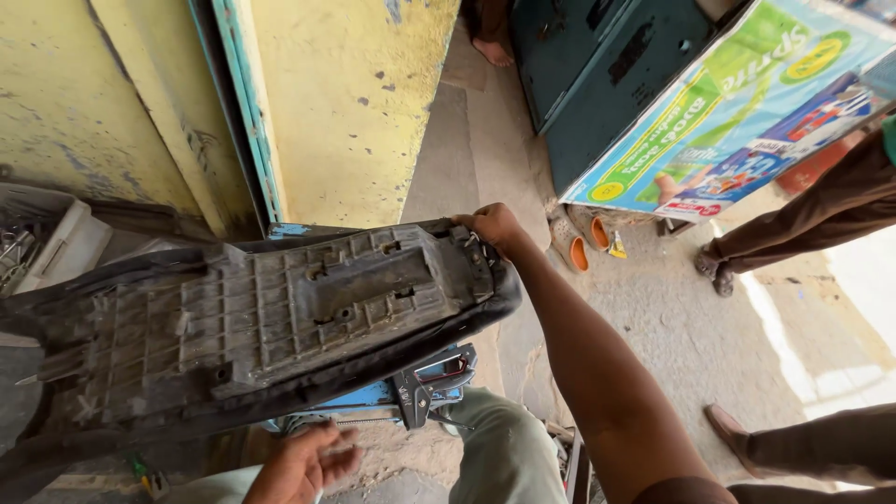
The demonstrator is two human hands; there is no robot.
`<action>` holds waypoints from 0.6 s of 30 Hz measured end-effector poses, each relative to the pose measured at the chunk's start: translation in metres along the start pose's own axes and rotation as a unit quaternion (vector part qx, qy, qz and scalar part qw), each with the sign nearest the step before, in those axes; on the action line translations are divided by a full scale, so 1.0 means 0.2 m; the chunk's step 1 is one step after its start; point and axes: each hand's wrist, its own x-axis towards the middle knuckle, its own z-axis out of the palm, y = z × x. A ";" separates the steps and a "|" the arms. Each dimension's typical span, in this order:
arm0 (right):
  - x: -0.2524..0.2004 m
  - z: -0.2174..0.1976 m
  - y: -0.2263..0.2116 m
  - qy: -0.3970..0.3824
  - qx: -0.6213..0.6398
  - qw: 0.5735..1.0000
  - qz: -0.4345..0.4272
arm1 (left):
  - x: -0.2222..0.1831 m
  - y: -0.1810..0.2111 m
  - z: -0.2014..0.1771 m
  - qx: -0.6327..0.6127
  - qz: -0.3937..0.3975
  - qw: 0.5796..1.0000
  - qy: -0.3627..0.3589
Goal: The recorder is repairing or reupholstering a motorcycle seat using a staple gun and other tools.
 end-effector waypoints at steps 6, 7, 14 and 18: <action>-0.33 -0.12 -0.20 0.079 -0.109 0.990 -0.037 | 0.18 0.11 -0.23 -0.098 0.069 0.992 -0.039; -0.42 -0.14 -0.25 0.084 -0.107 0.990 -0.044 | 0.19 0.12 -0.23 -0.096 0.077 0.992 -0.044; -1.14 -0.30 -0.32 0.182 -0.089 0.973 -0.109 | 0.44 0.05 -0.45 -0.093 0.109 0.988 -0.049; -1.74 -0.32 -0.11 0.274 -0.069 0.955 -0.094 | 0.90 0.11 -0.93 -0.060 0.167 0.980 -0.091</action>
